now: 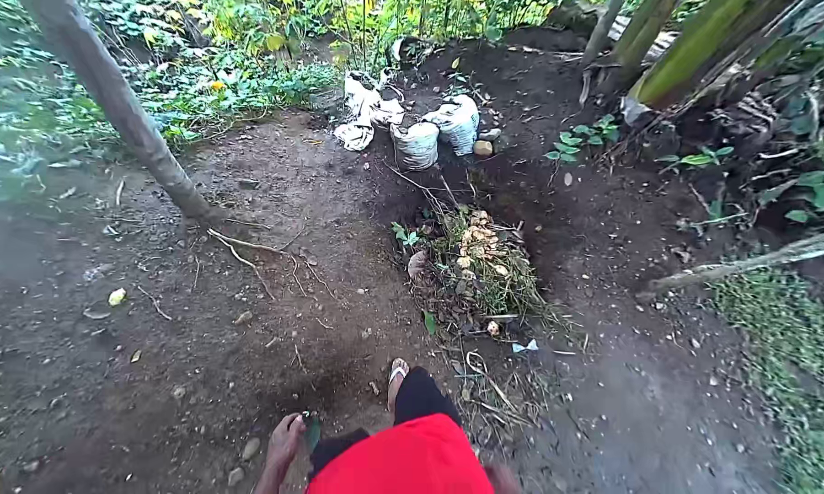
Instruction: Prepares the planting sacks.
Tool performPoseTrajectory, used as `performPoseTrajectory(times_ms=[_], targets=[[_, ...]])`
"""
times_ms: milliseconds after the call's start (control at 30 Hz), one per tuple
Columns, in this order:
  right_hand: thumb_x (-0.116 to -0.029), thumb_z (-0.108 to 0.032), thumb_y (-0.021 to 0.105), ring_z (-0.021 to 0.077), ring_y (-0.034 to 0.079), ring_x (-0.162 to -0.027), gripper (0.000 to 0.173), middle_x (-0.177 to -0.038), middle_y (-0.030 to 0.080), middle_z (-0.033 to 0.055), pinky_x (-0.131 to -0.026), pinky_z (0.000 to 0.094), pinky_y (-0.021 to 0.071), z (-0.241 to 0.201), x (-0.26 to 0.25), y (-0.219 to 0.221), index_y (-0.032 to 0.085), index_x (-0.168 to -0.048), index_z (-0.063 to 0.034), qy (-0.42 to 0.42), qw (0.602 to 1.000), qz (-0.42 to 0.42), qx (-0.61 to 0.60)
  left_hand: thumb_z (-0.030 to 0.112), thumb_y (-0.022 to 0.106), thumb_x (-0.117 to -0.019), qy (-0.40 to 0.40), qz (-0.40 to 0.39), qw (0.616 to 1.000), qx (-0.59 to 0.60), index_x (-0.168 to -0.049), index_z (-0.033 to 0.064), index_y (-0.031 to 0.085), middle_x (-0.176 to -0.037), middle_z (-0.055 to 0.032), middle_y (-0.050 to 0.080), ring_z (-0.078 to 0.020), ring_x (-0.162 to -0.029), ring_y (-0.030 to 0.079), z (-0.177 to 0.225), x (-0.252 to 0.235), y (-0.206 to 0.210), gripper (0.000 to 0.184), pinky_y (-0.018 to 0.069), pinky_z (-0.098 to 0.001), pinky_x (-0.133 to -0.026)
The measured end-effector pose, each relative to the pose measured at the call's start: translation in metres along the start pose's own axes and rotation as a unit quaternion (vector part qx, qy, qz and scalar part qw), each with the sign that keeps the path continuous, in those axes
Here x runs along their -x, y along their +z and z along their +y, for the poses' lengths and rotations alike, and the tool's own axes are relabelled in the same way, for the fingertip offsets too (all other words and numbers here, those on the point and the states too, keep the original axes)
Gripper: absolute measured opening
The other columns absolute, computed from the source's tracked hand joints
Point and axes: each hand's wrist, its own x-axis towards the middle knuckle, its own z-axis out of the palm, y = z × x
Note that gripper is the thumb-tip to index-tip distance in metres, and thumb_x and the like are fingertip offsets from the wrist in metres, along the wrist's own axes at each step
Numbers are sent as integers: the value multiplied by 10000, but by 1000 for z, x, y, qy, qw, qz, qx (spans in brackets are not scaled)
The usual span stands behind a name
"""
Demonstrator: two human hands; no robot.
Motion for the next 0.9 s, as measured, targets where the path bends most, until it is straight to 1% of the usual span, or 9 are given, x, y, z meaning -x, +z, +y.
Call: performPoseTrajectory(times_ms=[33, 100, 233, 333, 433, 600, 700, 800, 900], targets=[[-1087, -290, 468, 422, 674, -1142, 416, -1198, 705, 263, -1013, 595, 509, 18, -66, -2, 679, -1261, 23, -24, 998, 51, -39, 234, 436, -1115, -10, 8, 1000, 4, -1416, -28, 520, -1189, -263, 684, -353, -1021, 703, 8, 1, -1, 407, 553, -510, -914], [-1087, -291, 474, 385, 695, -1079, 400, -1130, 717, 238, -993, 576, 529, -12, -138, -62, 676, -1244, 18, -32, 986, 105, -124, 224, 438, -1116, -18, 30, 999, 21, -1413, -39, 510, -1171, -267, 685, -346, -994, 709, 21, 2, -6, 403, 567, -505, -887], [-1104, -219, 451, 301, 699, -854, 363, -977, 711, 213, -845, 496, 575, -134, -156, -223, 643, -1203, 73, -92, 913, 246, -312, 221, 468, -1103, -9, 66, 997, -27, -1376, -65, 559, -1217, -305, 652, -400, -1122, 641, 42, 4, -18, 405, 485, -551, -1001], [-1104, -209, 477, 212, 678, -760, 330, -906, 700, 158, -770, 410, 580, -195, -164, -286, 641, -1181, 67, -133, 874, 279, -374, 218, 465, -1101, -3, 85, 996, -23, -1362, -79, 565, -1236, -324, 637, -426, -1167, 616, 56, -11, -31, 408, 455, -577, -1033], [-1099, -206, 492, 202, 670, -721, 327, -859, 703, 147, -740, 397, 575, -225, -184, -294, 654, -1139, 75, -133, 879, 271, -370, 249, 453, -1107, -25, 94, 995, 3, -1387, -63, 547, -1236, -314, 642, -416, -1144, 631, 82, -30, -40, 429, 476, -580, -1004], [-1102, -247, 486, 241, 683, -775, 355, -914, 709, 171, -774, 434, 579, -274, -221, -234, 655, -1178, 56, -76, 923, 138, -351, 269, 429, -1118, -61, 90, 993, 40, -1420, -37, 508, -1180, -273, 664, -345, -1016, 669, 134, -89, -63, 437, 534, -521, -895], [-1099, -246, 498, 219, 683, -748, 338, -883, 709, 147, -739, 409, 582, -321, -251, -210, 667, -1162, 39, -60, 932, 88, -346, 257, 425, -1119, -69, 85, 992, 58, -1453, -26, 476, -1224, -289, 663, -378, -1032, 700, 177, -148, -87, 441, 561, -537, -893], [-1096, -253, 497, 211, 694, -778, 334, -878, 721, 124, -792, 415, 583, -383, -292, -220, 686, -1128, 20, -76, 953, 62, -286, 269, 424, -1119, -59, 83, 994, 48, -1457, -14, 474, -1221, -283, 659, -383, -1032, 693, 231, -221, -119, 443, 557, -544, -895], [-1093, -257, 491, 218, 706, -817, 336, -895, 731, 119, -849, 431, 574, -464, -339, -266, 698, -1135, 4, -104, 968, 59, -219, 276, 428, -1118, -50, 77, 995, 37, -1456, 0, 477, -1216, -266, 668, -361, -1043, 696, 299, -294, -146, 439, 554, -534, -901]])
